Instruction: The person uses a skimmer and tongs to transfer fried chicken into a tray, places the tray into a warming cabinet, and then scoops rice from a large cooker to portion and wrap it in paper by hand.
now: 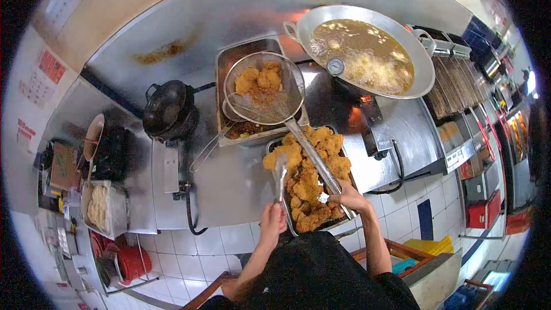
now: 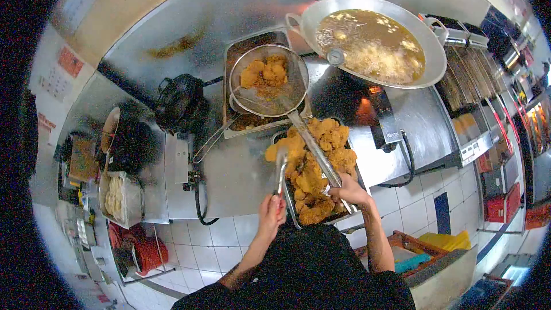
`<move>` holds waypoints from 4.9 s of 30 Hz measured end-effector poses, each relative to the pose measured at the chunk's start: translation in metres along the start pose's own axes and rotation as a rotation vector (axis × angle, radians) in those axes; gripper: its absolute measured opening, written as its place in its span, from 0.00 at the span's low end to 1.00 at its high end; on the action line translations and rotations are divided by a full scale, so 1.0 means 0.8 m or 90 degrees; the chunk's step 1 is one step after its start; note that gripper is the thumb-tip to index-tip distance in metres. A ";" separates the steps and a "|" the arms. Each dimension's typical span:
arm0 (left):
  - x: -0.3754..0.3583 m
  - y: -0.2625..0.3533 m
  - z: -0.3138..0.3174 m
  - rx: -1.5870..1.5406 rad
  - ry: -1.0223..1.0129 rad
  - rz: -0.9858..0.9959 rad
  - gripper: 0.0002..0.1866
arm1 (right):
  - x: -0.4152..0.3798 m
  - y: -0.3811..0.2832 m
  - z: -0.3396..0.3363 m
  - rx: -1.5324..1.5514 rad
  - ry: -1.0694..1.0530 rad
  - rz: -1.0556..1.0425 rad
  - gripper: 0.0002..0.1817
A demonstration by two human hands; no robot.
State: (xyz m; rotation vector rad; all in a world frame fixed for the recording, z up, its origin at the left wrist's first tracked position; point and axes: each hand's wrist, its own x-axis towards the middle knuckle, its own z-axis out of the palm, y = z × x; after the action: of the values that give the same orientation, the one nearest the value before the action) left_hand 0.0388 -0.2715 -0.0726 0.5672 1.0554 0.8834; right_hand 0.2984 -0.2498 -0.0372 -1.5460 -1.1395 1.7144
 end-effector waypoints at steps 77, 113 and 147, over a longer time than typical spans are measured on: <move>0.152 0.237 -0.020 0.599 0.060 0.164 0.20 | -0.006 0.046 0.040 -0.087 0.096 -0.169 0.23; 0.260 0.271 -0.037 0.401 -0.204 -0.093 0.17 | -0.020 0.011 0.013 -0.033 0.014 -0.009 0.18; 0.006 0.109 -0.060 0.219 -0.096 0.068 0.17 | -0.036 0.015 0.004 0.145 -0.053 -0.010 0.17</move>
State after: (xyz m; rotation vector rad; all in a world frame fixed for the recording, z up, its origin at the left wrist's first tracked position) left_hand -0.0340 -0.2202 -0.0274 0.9702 1.0519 0.7414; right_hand 0.3019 -0.2809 -0.0331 -1.3357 -0.9557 1.8420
